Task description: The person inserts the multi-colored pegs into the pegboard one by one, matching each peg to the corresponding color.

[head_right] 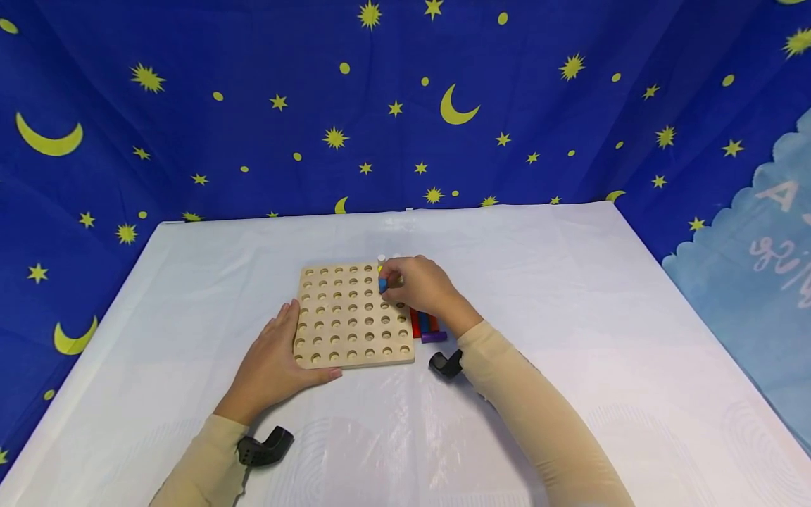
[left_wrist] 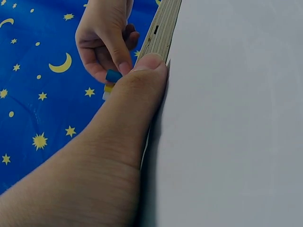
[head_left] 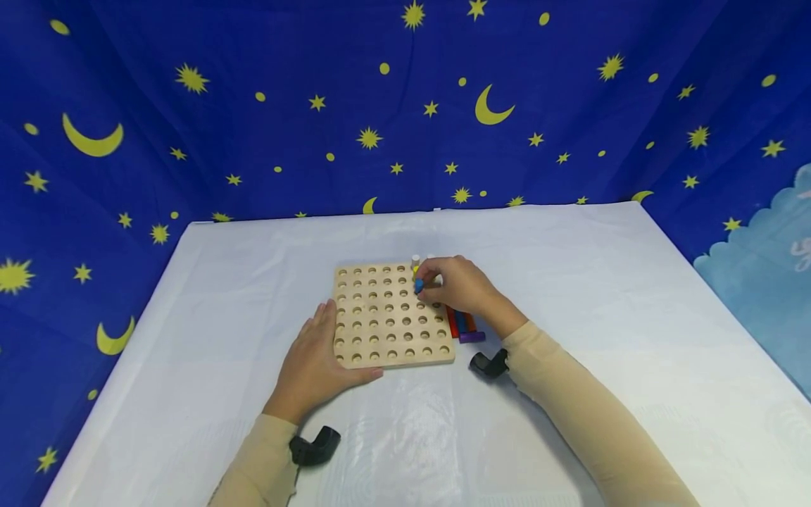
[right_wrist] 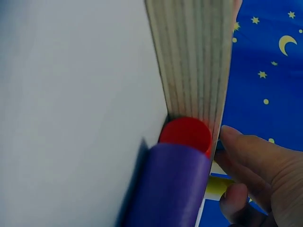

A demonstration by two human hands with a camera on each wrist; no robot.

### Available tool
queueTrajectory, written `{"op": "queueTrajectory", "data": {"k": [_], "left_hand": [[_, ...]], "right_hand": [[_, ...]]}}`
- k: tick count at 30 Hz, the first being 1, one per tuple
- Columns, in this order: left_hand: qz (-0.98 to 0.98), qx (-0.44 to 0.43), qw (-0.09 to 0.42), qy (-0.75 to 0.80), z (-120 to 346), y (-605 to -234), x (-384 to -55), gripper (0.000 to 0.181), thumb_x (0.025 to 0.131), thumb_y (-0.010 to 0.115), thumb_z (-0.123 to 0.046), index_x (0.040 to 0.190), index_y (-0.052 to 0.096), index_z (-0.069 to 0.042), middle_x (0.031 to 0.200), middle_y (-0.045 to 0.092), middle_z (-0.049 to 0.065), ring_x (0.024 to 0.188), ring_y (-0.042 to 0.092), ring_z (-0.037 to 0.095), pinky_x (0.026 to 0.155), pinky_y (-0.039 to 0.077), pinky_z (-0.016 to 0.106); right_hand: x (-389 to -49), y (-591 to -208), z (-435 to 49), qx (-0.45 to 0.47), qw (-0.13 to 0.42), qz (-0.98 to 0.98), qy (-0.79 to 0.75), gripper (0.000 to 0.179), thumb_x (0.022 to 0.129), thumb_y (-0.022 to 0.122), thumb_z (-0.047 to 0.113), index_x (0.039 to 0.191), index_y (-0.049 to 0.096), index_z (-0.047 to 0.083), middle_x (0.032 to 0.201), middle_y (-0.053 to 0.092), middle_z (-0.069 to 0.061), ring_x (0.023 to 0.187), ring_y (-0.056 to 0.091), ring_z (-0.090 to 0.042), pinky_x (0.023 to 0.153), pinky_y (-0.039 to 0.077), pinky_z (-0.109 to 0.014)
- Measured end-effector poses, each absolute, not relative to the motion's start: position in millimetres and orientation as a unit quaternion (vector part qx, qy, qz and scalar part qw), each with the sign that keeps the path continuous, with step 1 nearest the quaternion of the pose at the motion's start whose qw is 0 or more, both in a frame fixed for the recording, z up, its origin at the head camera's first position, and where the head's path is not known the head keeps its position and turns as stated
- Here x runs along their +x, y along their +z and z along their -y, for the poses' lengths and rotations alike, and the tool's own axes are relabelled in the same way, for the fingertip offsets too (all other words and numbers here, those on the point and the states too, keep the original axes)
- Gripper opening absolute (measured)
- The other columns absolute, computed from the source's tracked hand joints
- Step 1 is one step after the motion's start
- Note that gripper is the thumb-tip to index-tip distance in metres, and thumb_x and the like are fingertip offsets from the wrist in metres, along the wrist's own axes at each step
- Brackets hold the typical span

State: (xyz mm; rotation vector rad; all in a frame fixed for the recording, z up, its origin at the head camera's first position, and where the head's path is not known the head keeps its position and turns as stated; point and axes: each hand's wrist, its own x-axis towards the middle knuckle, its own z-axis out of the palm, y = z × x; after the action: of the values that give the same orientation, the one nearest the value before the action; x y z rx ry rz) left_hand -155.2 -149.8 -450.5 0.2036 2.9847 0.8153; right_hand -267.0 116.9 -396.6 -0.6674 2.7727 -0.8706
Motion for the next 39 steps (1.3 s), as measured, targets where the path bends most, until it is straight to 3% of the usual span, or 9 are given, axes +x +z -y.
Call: {"op": "queueTrajectory", "data": {"k": [6, 10, 13, 19, 23, 27, 35, 39], "left_hand": [[-0.962, 0.064, 0.024, 0.264, 148, -450, -155, 0.15, 0.054, 0.069, -0.089, 0.16, 0.005, -0.004, 0.167, 0.014, 0.015, 0.155, 0.013, 0.032, 0.127, 0.016, 0.048], [-0.962, 0.066, 0.022, 0.263, 148, -450, -156, 0.15, 0.054, 0.07, -0.089, 0.159, 0.005, -0.004, 0.167, 0.014, 0.015, 0.155, 0.013, 0.032, 0.127, 0.016, 0.048], [-0.962, 0.068, 0.019, 0.264, 148, -449, -155, 0.15, 0.054, 0.071, -0.088, 0.159, 0.005, -0.003, 0.166, 0.014, 0.015, 0.155, 0.013, 0.032, 0.127, 0.015, 0.048], [-0.962, 0.068, 0.015, 0.264, 149, -446, -156, 0.151, 0.054, 0.071, -0.088, 0.159, 0.005, -0.003, 0.166, 0.014, 0.015, 0.155, 0.013, 0.033, 0.127, 0.016, 0.049], [-0.962, 0.068, 0.015, 0.264, 150, -448, -157, 0.15, 0.055, 0.07, -0.089, 0.159, 0.004, -0.004, 0.167, 0.014, 0.015, 0.155, 0.013, 0.033, 0.127, 0.016, 0.049], [-0.962, 0.07, 0.012, 0.264, 150, -450, -157, 0.15, 0.055, 0.069, -0.089, 0.16, 0.004, -0.004, 0.167, 0.014, 0.015, 0.155, 0.014, 0.033, 0.127, 0.017, 0.05], [-0.96, 0.072, 0.011, 0.27, 148, -450, -156, 0.15, 0.054, 0.07, -0.089, 0.16, 0.004, -0.006, 0.167, 0.014, 0.014, 0.155, 0.014, 0.033, 0.126, 0.017, 0.05], [-0.96, 0.072, 0.014, 0.269, 147, -450, -156, 0.15, 0.054, 0.07, -0.089, 0.16, 0.004, -0.006, 0.167, 0.014, 0.014, 0.155, 0.013, 0.033, 0.127, 0.017, 0.049]], "right_hand": [[-262, -393, -126, -0.216, 0.067, -0.924, -0.308, 0.024, 0.084, 0.08, 0.027, 0.106, 0.072, 0.023, 0.101, 0.075, 0.007, 0.097, 0.067, -0.016, 0.106, 0.045, -0.046], [-257, -392, -137, -0.212, 0.051, -0.924, -0.314, 0.021, 0.086, 0.079, 0.03, 0.105, 0.072, 0.023, 0.103, 0.075, 0.007, 0.091, 0.066, -0.016, 0.094, 0.05, -0.042], [-252, -392, -149, -0.2, 0.05, -0.926, -0.317, 0.019, 0.087, 0.078, 0.03, 0.103, 0.073, 0.022, 0.099, 0.074, 0.008, 0.079, 0.061, -0.016, 0.075, 0.05, -0.034], [-239, -392, -170, -0.195, 0.077, -0.927, -0.31, 0.016, 0.084, 0.081, 0.026, 0.096, 0.072, 0.02, 0.09, 0.073, 0.008, 0.071, 0.055, -0.016, 0.063, 0.047, -0.03], [-231, -394, -178, -0.2, 0.102, -0.925, -0.306, 0.021, 0.083, 0.082, 0.023, 0.101, 0.073, 0.019, 0.092, 0.073, 0.007, 0.068, 0.053, -0.015, 0.059, 0.048, -0.028], [-227, -396, -182, -0.209, 0.118, -0.922, -0.303, 0.025, 0.081, 0.083, 0.024, 0.103, 0.073, 0.018, 0.091, 0.072, 0.007, 0.067, 0.055, -0.014, 0.059, 0.048, -0.028], [-227, -395, -179, -0.217, 0.119, -0.938, -0.242, 0.025, 0.081, 0.084, 0.026, 0.102, 0.074, 0.017, 0.087, 0.071, 0.008, 0.078, 0.059, -0.012, 0.073, 0.048, -0.029], [-227, -392, -175, -0.202, 0.132, -0.945, -0.219, 0.024, 0.081, 0.082, 0.028, 0.099, 0.073, 0.016, 0.085, 0.069, 0.007, 0.078, 0.057, -0.014, 0.072, 0.046, -0.029]]}}
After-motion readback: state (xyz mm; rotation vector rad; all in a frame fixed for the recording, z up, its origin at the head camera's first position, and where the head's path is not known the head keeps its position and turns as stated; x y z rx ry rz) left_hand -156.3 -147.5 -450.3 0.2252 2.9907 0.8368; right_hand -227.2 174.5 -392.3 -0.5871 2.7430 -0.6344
